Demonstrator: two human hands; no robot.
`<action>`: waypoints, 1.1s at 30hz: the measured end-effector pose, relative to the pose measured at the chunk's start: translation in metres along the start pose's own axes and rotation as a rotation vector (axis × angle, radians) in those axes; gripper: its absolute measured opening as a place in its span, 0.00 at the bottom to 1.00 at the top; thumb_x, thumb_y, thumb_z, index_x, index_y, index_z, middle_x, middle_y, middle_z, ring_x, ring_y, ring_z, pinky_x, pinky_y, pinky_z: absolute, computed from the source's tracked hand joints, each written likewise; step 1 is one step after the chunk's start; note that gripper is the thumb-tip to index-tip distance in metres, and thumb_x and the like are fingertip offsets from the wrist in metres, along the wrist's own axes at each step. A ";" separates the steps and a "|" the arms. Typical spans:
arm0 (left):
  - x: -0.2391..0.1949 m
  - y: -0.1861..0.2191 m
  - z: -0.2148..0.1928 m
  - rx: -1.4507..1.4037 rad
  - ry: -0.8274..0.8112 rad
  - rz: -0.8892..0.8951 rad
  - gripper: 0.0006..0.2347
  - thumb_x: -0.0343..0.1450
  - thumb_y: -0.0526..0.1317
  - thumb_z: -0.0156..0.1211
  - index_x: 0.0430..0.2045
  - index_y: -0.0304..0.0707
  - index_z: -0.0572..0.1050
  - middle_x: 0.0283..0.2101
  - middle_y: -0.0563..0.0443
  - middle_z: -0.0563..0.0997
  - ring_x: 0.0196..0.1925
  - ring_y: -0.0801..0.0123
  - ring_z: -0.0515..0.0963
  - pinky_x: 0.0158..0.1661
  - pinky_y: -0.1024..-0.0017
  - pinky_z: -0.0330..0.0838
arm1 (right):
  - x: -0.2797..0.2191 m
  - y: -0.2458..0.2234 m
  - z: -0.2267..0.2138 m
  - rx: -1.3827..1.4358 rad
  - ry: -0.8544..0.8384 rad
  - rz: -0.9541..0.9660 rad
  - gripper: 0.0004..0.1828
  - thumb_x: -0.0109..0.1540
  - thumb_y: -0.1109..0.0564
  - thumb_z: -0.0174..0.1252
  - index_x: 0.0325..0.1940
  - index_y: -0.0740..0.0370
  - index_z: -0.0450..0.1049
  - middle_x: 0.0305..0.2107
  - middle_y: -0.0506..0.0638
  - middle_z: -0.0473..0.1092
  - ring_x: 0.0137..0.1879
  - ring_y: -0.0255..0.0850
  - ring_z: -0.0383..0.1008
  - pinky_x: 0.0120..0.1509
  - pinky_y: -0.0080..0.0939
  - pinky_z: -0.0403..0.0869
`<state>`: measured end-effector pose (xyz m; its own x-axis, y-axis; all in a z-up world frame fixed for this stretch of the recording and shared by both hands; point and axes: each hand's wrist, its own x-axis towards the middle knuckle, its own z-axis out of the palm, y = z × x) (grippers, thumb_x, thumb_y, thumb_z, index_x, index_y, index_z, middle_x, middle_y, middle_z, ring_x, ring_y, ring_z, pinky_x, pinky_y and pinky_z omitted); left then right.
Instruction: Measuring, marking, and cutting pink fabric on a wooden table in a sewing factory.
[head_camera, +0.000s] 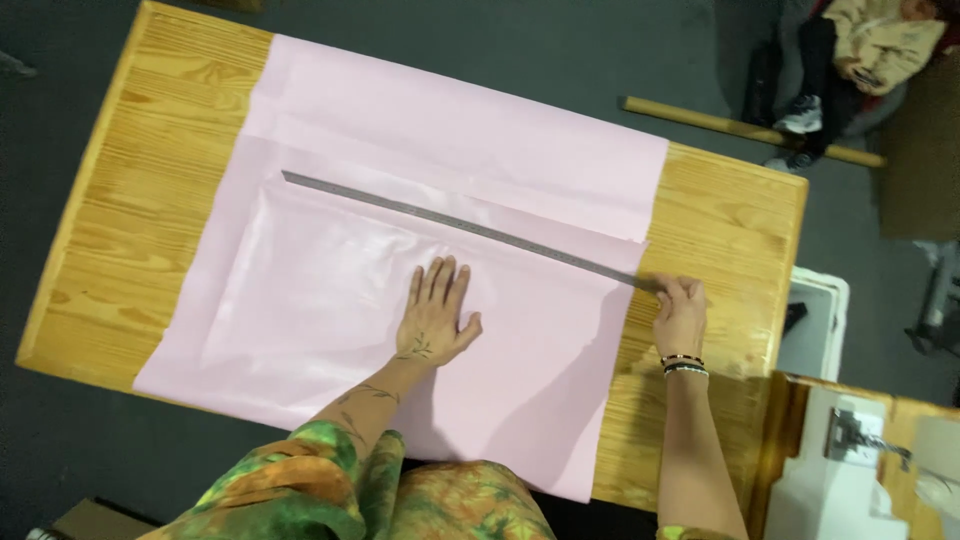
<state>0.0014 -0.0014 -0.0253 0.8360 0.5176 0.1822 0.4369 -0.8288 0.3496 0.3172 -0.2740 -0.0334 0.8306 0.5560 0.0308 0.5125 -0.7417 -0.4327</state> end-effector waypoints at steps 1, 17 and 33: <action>-0.002 0.000 0.000 -0.011 -0.004 0.008 0.33 0.67 0.57 0.49 0.68 0.41 0.63 0.70 0.37 0.63 0.75 0.48 0.56 0.73 0.46 0.43 | -0.005 -0.009 -0.014 -0.010 0.003 0.010 0.11 0.71 0.62 0.53 0.56 0.56 0.76 0.48 0.52 0.66 0.56 0.56 0.72 0.62 0.55 0.74; -0.005 0.000 -0.007 0.015 -0.035 0.045 0.32 0.70 0.57 0.47 0.69 0.42 0.61 0.71 0.37 0.59 0.77 0.45 0.51 0.73 0.43 0.38 | -0.193 -0.033 -0.080 0.191 -0.266 0.340 0.13 0.68 0.52 0.55 0.55 0.56 0.75 0.44 0.58 0.79 0.56 0.55 0.78 0.60 0.58 0.76; 0.035 0.045 0.016 0.054 -0.052 0.155 0.34 0.60 0.50 0.60 0.59 0.27 0.67 0.71 0.22 0.58 0.73 0.30 0.53 0.64 0.25 0.38 | -0.616 -0.046 0.048 1.455 0.363 1.453 0.18 0.70 0.43 0.44 0.41 0.58 0.70 0.41 0.61 0.70 0.52 0.57 0.70 0.59 0.59 0.66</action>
<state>0.0560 -0.0244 -0.0179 0.9103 0.3720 0.1815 0.3174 -0.9088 0.2709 -0.2285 -0.5639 -0.0760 0.4700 -0.2391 -0.8497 -0.7534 0.3929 -0.5273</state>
